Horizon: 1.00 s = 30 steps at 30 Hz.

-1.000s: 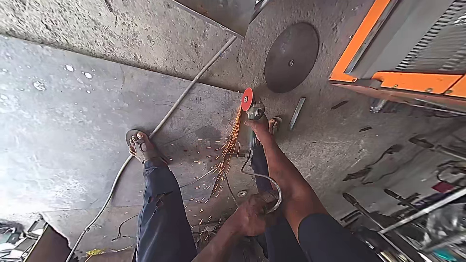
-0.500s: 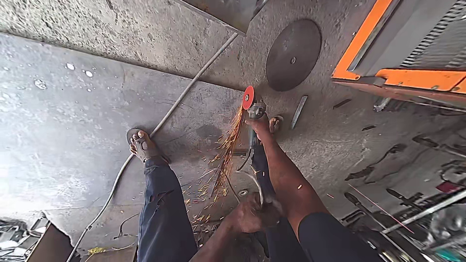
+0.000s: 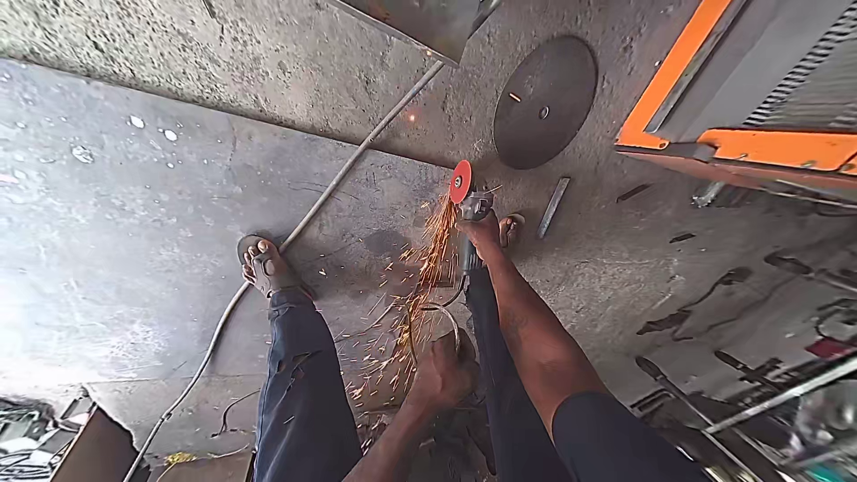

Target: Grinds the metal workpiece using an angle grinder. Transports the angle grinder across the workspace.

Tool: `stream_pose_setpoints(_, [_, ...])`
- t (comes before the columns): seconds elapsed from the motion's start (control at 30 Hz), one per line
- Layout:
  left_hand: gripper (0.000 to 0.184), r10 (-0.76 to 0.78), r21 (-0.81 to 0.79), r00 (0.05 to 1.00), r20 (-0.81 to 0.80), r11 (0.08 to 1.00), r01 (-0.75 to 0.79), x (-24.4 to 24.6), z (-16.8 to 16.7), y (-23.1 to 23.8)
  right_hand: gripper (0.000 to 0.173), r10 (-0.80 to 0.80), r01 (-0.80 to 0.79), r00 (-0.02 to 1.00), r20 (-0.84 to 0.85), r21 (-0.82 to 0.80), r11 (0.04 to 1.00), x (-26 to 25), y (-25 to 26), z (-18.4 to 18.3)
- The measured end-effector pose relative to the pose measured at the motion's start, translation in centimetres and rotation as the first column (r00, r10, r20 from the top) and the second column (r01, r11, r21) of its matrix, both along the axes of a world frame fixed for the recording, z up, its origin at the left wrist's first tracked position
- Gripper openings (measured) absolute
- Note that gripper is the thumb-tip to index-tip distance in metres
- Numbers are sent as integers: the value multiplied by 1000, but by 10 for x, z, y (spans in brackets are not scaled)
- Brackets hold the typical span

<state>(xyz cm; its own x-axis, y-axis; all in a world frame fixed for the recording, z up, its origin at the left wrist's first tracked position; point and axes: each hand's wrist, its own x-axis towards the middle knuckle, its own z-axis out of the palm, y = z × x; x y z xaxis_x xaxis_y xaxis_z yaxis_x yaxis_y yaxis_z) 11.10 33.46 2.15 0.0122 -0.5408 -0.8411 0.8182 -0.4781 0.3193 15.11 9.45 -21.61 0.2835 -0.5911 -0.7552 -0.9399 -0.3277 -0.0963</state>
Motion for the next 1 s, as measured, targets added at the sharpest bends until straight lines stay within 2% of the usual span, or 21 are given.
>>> stream_pose_setpoints(0.13, [16, -3, 19, 1000, -11, 1000, 3, 2, -1, 1, 83, 1, -1, 1000, -16, -7, 1000, -1, 0, 0])
stream_pose_setpoints(0.27, [13, 13, 27, 1000, 13, 1000, -13, 1, -2, 1, 86, 5, -8, 999, 49, 45, 999, -3, -6, -5])
stream_pose_setpoints(0.5, [12, -5, 18, 1000, 4, 1000, 5, 2, -3, 1, 84, 3, -3, 1000, -17, 11, 1000, 3, -3, -1])
stream_pose_setpoints(1.0, [13, -26, 47, 999, -25, 999, 27, 2, -8, 2, 84, -15, 15, 1000, 10, 15, 1000, 0, -5, -6])
